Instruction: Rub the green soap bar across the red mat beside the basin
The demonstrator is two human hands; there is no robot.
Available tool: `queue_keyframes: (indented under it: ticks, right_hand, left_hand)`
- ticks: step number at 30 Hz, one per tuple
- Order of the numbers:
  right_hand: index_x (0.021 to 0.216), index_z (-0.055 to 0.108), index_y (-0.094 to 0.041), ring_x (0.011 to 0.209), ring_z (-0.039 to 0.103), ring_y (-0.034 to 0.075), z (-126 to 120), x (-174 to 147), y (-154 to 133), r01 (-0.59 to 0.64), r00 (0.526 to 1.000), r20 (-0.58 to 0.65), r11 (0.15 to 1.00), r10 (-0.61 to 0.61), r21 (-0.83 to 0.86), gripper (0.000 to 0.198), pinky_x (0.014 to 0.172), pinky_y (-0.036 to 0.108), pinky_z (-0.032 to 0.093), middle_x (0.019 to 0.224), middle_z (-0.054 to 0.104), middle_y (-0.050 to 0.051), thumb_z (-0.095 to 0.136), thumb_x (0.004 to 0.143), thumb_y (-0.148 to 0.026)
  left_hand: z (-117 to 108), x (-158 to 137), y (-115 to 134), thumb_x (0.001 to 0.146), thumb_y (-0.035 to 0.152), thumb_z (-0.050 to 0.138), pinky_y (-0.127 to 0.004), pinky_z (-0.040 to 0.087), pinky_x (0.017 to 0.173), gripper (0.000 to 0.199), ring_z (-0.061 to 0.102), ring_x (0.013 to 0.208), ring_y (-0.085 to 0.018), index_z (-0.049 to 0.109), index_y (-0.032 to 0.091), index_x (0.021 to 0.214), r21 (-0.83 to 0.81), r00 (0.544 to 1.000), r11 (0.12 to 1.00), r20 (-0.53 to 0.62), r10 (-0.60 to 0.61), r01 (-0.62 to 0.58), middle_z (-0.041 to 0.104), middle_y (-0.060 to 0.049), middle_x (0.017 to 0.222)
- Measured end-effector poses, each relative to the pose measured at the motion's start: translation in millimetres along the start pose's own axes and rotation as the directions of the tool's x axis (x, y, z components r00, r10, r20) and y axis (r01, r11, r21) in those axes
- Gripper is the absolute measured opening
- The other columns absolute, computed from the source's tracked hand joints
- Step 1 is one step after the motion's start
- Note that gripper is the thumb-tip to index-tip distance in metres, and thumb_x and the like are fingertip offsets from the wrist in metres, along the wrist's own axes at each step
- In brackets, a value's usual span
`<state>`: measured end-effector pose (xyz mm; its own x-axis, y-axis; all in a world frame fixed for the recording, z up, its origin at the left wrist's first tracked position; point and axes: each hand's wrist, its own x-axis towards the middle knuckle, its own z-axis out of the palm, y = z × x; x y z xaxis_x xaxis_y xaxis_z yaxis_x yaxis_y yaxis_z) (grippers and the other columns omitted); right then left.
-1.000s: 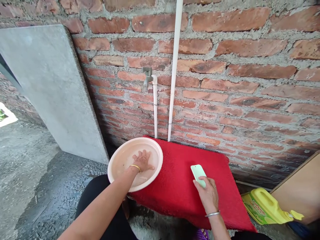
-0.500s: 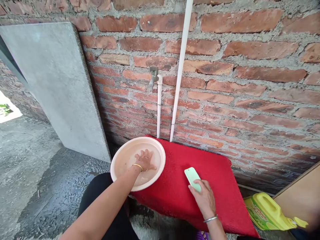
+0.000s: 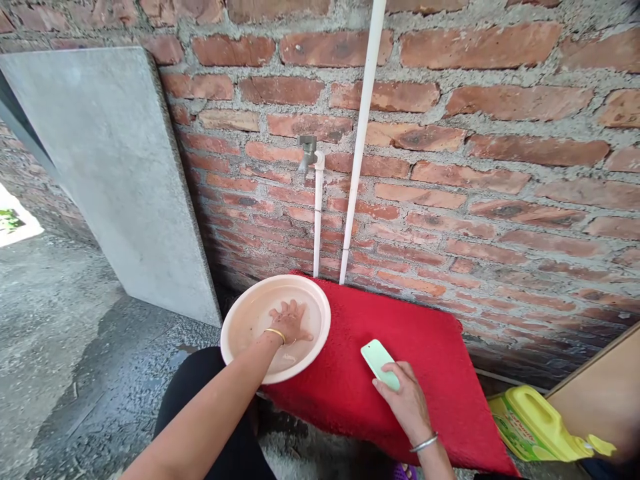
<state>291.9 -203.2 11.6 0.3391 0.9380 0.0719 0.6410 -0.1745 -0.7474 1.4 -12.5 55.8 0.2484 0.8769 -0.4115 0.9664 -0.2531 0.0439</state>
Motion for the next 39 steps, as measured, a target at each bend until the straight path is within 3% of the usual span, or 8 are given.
queue_keyframes:
  ticks: [10, 13, 19, 28, 39]
  right_hand:
    - [0.085, 0.072, -0.027, 0.085, 0.062, 0.025, -27.0, 8.4, 25.3, -0.170, 0.967, -0.200, 0.984, 0.158, -0.047, 0.042, 0.080, 0.039, 0.049, 0.094, 0.061, 0.005, 0.063, 0.066, -0.063]
    - [0.085, 0.071, -0.027, 0.088, 0.063, 0.025, -11.8, 2.4, 11.4, -0.119, 0.975, -0.187, 0.993, 0.117, 0.000, 0.037, 0.083, 0.038, 0.049, 0.095, 0.061, 0.005, 0.064, 0.068, -0.059]
    - [0.084, 0.071, -0.030, 0.090, 0.063, 0.023, 24.2, -10.4, -15.3, 0.078, 0.996, -0.050, 0.997, -0.078, -0.007, 0.021, 0.085, 0.035, 0.050, 0.095, 0.062, 0.002, 0.064, 0.071, -0.046]
    - [0.086, 0.071, -0.029, 0.089, 0.063, 0.024, -4.6, -3.9, 15.0, -0.104, 0.983, -0.158, 0.994, 0.098, -0.035, 0.037, 0.084, 0.036, 0.050, 0.097, 0.060, 0.003, 0.062, 0.070, -0.060]
    - [0.086, 0.071, -0.029, 0.092, 0.061, 0.025, 3.5, -8.8, 8.4, -0.072, 0.985, -0.162, 0.997, 0.065, -0.041, 0.034, 0.087, 0.037, 0.049, 0.096, 0.057, 0.003, 0.061, 0.072, -0.058]
  left_hand:
    - [0.1, -1.0, -0.2, 0.072, 0.068, 0.062, -0.071, 0.027, 0.104, 0.107, 0.015, 0.149, -0.049, 0.020, 0.025, 0.160, -0.008, 1.000, 1.000, -0.023, 0.017, -0.017, 0.014, -0.022, 0.167]
    - [0.2, -0.7, -0.2, 0.072, 0.067, 0.063, -0.071, 0.027, 0.104, 0.107, 0.015, 0.148, -0.049, 0.020, 0.024, 0.160, -0.005, 1.000, 1.000, -0.023, 0.012, -0.013, 0.014, -0.022, 0.167]
    - [-2.4, -3.2, 0.9, 0.073, 0.066, 0.063, -0.071, 0.029, 0.104, 0.106, 0.016, 0.148, -0.049, 0.020, 0.024, 0.160, -0.001, 1.000, 1.000, -0.018, 0.012, -0.012, 0.015, -0.022, 0.167]
    - [-6.9, -6.4, 3.7, 0.071, 0.065, 0.065, -0.071, 0.031, 0.102, 0.105, 0.020, 0.146, -0.049, 0.025, 0.024, 0.159, -0.007, 0.999, 1.000, -0.029, 0.024, -0.024, 0.020, -0.021, 0.165]
    - [-4.9, -3.8, 3.5, 0.069, 0.067, 0.064, -0.068, 0.032, 0.101, 0.103, 0.026, 0.142, -0.047, 0.028, 0.025, 0.157, 0.019, 0.999, 1.000, -0.038, 0.021, -0.021, 0.024, -0.022, 0.162]
